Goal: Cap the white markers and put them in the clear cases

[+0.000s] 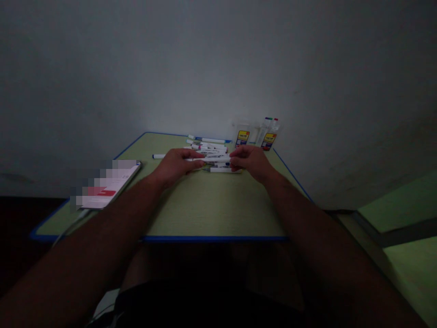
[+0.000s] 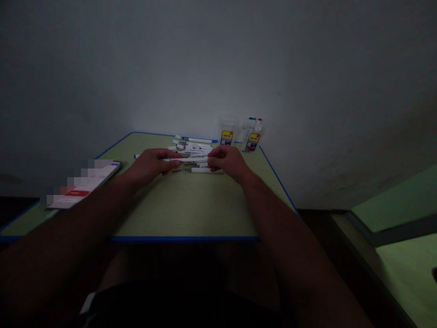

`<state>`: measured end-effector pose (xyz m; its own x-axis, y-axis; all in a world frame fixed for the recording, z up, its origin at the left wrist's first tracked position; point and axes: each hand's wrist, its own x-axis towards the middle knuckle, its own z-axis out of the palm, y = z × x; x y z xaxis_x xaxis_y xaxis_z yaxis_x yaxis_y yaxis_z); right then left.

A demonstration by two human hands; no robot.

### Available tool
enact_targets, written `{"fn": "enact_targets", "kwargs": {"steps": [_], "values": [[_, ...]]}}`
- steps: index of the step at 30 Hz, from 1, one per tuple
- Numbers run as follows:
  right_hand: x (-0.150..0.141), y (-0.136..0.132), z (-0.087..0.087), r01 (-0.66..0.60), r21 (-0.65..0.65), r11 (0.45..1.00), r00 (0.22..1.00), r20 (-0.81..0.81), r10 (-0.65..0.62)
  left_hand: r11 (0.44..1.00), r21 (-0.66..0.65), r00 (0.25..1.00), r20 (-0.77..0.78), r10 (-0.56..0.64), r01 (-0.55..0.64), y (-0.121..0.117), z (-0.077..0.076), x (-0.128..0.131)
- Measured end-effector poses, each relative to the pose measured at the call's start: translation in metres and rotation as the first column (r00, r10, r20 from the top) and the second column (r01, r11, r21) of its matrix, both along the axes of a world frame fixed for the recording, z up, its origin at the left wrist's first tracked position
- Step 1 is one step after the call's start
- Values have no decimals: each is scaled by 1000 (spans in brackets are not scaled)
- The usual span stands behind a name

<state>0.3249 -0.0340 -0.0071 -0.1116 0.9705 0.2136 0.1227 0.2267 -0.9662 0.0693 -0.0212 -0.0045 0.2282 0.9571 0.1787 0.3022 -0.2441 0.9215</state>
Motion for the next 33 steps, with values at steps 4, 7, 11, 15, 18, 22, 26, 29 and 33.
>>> {"fn": "enact_targets", "kwargs": {"steps": [4, 7, 11, 15, 18, 22, 26, 29, 33], "values": [[1, -2, 2, -23, 3, 1000, 1000, 14, 23, 998, 67, 998, -66, 3, 1, -3, 4, 1], [2, -2, 1, -36, 9, 999, 999, 18, 36, 995, 99, 993, -122, 6, 6, -2, 4, 1], [4, -1, 0, -44, 14, 999, 999, 14, 44, 986, 155, 985, -170, -26, 53, 1, -1, 0], [3, -1, 1, -47, 14, 999, 999, 16, 47, 984, 171, 973, -231, -18, 59, 3, -5, -1], [1, -2, 0, -58, 7, 998, 998, 23, 58, 979, 202, 965, -262, 18, 36, 4, -6, -2], [-2, -3, 0, -63, -19, 998, 997, 39, 64, 966, 258, 959, -277, 66, 8, 4, -5, -2], [-3, -4, 1, -52, -45, 998, 996, 65, 55, 961, 278, 958, -273, 92, -14, 2, -2, 0], [-4, -5, 2, -41, -55, 998, 996, 81, 45, 958, 286, 958, -268, 104, -24, 1, -2, 1], [-4, -5, 1, -52, -43, 998, 993, 106, 56, 950, 313, 961, -256, 101, -17, 1, -3, 1]]}}
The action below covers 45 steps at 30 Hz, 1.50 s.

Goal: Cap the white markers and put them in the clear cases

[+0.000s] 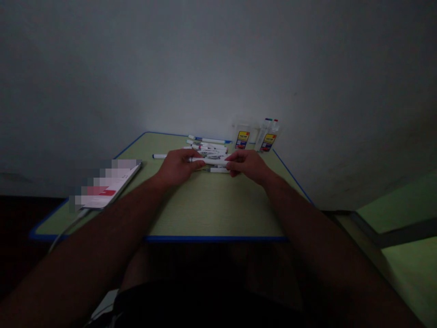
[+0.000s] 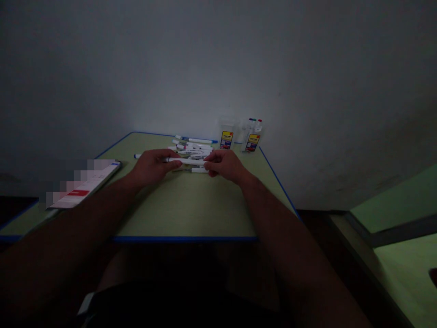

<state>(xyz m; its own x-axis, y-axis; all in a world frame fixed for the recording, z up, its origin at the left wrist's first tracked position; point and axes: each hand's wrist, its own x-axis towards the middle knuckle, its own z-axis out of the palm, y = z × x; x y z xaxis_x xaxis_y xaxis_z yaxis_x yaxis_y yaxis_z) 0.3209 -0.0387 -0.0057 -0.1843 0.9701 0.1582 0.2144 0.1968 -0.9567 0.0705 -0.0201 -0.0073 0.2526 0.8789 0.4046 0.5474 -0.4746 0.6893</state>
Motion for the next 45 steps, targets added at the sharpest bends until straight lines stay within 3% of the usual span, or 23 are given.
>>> {"fn": "enact_targets", "kwargs": {"steps": [11, 20, 23, 29, 38, 45], "values": [[1, 1, 0, 5, 0, 1000, 999, 34, -5, 999, 7, 999, -11, 35, -35, -3, 3, 3], [4, 4, -1, 73, 49, 996, 997, 20, -74, 991, -128, 968, 249, -6, 39, -2, 1, 6], [4, 3, 1, 98, 52, 994, 995, 14, -99, 984, -159, 923, 384, -9, 75, 1, 2, 3], [0, 2, 1, 119, -15, 993, 992, -36, -119, 938, -198, 726, 684, -76, 285, 4, 2, 2], [-19, -2, -7, -86, -34, 996, 993, 82, 89, 903, -259, 796, 590, -133, 343, -1, -4, 7], [-17, -2, -6, -74, 42, 996, 987, 148, 67, 908, -266, 784, 613, -100, 323, -3, 6, 6]]}}
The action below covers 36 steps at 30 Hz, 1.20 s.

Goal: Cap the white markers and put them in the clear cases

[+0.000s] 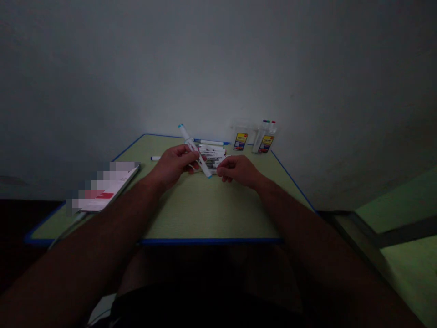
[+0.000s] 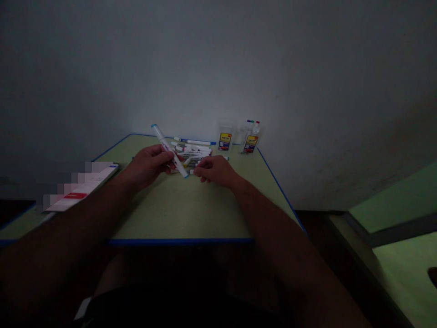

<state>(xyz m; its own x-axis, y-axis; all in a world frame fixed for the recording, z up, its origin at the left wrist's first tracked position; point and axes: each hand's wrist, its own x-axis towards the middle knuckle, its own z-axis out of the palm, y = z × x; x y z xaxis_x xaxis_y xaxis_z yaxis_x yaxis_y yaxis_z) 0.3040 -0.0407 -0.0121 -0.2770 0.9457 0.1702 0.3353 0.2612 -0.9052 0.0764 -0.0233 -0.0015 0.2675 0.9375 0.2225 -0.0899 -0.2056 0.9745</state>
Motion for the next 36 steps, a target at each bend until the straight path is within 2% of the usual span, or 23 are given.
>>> {"fn": "enact_targets", "kwargs": {"steps": [3, 9, 14, 20, 23, 27, 32, 36], "values": [[2, 0, 1, 38, 33, 999, 999, -13, -37, 1000, 5, 999, -29, 28, -28, 1, -1, 0], [3, 2, 3, 135, 49, 990, 986, -106, -130, 995, 84, 978, -196, 70, -54, 0, -1, -1], [2, 2, 5, 173, 24, 985, 970, -180, -166, 995, 99, 965, -260, 37, -11, -3, 0, -1], [3, 2, 5, 150, 43, 988, 972, -190, -139, 995, 82, 912, -410, -24, 63, -4, -3, -1], [4, 3, 3, 132, 71, 989, 979, -169, -118, 993, 88, 910, -412, -39, 82, -5, -3, 0], [5, 3, 3, 131, 79, 988, 979, -171, -116, 993, 114, 914, -406, 10, 40, -5, -2, 1], [6, 4, 4, 195, 42, 980, 956, -230, -181, 989, 129, 918, -380, 117, -72, -4, -1, 1], [12, 10, 4, 267, 22, 964, 916, -318, -246, 983, 143, 916, -369, 160, -114, 0, -3, -2]]}}
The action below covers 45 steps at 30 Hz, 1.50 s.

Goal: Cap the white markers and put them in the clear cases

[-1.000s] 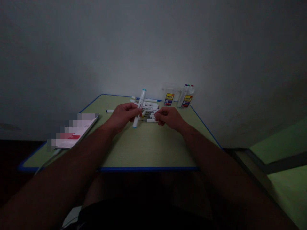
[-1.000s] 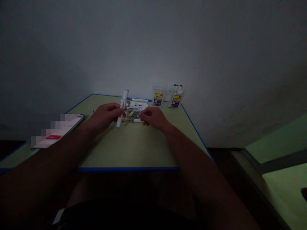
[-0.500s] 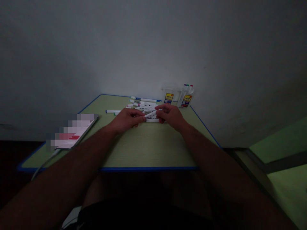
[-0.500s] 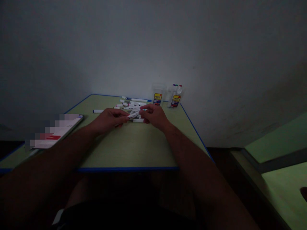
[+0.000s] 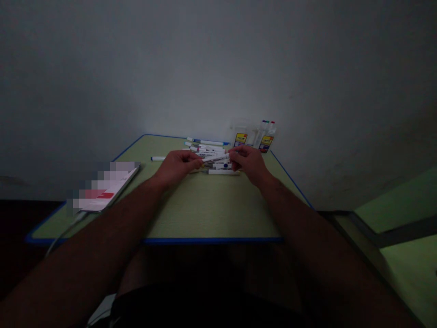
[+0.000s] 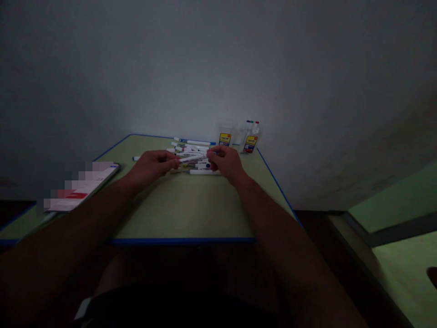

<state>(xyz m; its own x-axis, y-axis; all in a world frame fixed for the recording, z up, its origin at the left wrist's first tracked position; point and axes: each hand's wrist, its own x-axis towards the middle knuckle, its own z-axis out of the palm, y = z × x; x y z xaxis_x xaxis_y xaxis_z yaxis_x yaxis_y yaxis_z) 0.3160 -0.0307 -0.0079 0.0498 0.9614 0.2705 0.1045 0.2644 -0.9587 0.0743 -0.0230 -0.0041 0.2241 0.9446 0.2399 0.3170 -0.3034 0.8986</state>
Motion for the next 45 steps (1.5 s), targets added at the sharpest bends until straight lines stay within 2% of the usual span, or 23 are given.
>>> {"fn": "enact_targets", "kwargs": {"steps": [3, 7, 12, 16, 22, 26, 31, 37, 41, 45], "values": [[5, 3, 1, 37, 2, 999, 995, -98, -37, 999, 42, 1000, -16, 22, -21, 3, -2, -2], [6, 2, 4, 15, -28, 1000, 980, -198, -20, 998, 59, 1000, 0, -1, 1, 3, -3, -1], [5, 1, 7, -6, -63, 998, 977, -213, -8, 996, 79, 999, 6, -32, 31, 6, -6, -2], [8, 2, 7, -10, -57, 998, 971, -237, -4, 993, 121, 1000, -20, -11, 13, 9, -9, -1], [11, 2, 9, -12, -14, 1000, 977, -212, 9, 985, 172, 990, -130, 58, -36, 7, -4, 0], [15, 0, 17, 17, 42, 999, 965, -264, -5, 977, 206, 977, -192, 91, -51, 6, -4, 1], [32, 1, 40, 169, 92, 981, 929, -347, -128, 959, 271, 953, -258, 156, -84, 7, -8, -1], [72, 16, 73, 442, 160, 882, 840, -418, -346, 956, 285, 942, -299, 153, -64, 9, -11, -2], [105, 31, 95, 626, 181, 759, 748, -414, -518, 961, 276, 936, -329, 126, -32, 7, -11, -1], [133, 45, 113, 725, 214, 654, 682, -351, -641, 964, 263, 927, -354, 126, -30, 5, -8, 0]]}}
